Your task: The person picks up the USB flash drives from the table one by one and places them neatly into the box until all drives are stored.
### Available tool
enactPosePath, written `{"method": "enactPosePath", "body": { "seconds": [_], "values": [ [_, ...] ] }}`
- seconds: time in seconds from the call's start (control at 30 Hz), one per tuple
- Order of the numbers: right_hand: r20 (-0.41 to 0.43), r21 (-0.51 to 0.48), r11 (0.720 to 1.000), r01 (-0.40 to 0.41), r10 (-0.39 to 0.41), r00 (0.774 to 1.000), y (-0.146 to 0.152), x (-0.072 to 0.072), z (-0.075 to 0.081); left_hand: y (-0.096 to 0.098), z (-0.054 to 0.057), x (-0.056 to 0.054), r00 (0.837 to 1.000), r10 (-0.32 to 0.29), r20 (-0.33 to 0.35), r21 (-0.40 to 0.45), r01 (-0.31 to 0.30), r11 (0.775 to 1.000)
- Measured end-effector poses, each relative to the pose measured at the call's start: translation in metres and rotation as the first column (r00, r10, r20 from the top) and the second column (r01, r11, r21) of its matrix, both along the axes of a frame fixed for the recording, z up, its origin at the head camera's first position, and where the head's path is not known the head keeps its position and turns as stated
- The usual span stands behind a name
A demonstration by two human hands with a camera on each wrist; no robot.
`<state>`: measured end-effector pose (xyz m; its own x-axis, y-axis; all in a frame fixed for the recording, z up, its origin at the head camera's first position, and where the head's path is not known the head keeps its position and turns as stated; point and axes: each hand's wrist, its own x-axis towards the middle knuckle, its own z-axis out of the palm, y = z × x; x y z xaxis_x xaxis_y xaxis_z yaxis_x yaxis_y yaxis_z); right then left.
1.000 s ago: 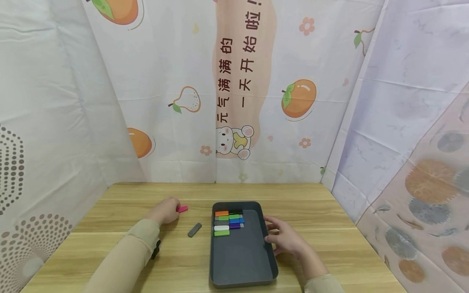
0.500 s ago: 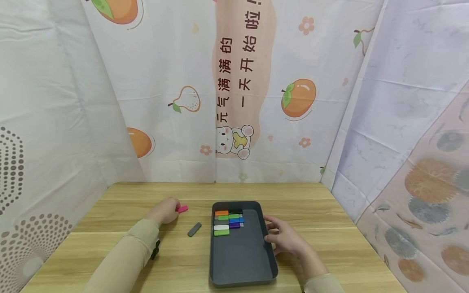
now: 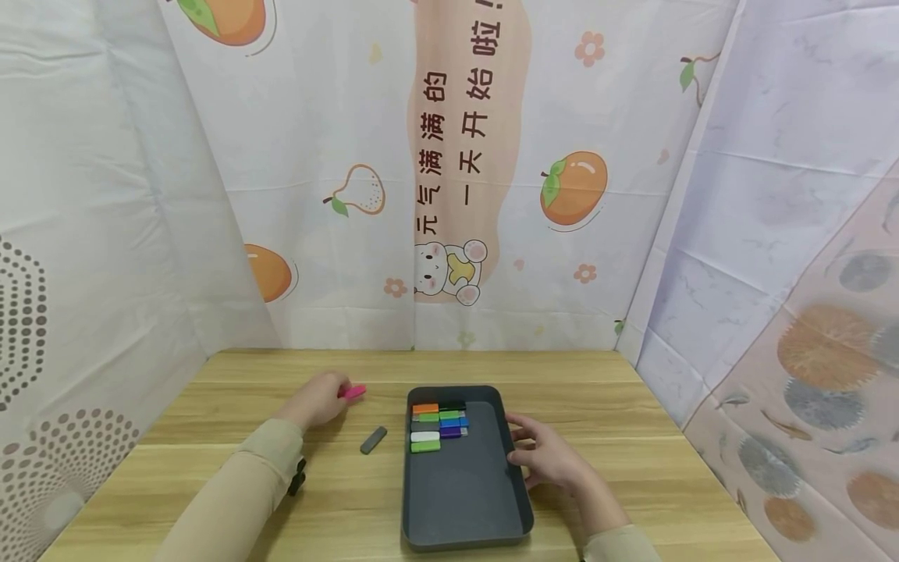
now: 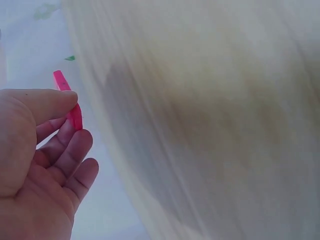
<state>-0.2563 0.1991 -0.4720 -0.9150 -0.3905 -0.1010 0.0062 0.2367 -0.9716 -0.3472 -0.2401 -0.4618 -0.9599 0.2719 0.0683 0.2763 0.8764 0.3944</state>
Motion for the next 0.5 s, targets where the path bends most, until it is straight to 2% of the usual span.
{"method": "enactPosePath", "body": {
  "seconds": [0.2, 0.5],
  "values": [
    [-0.010, 0.006, 1.000, 0.002, -0.002, 1.000, 0.000, 0.000, -0.001, 0.011, 0.010, 0.001, 0.999, -0.004, -0.037, 0.028, 0.005, 1.000],
    [-0.014, 0.013, 1.000, 0.001, -0.001, 1.000, 0.001, 0.000, 0.000, 0.035, 0.020, 0.007, 0.993, -0.074, -0.094, 0.055, 0.079, 0.995]
  ]
}}
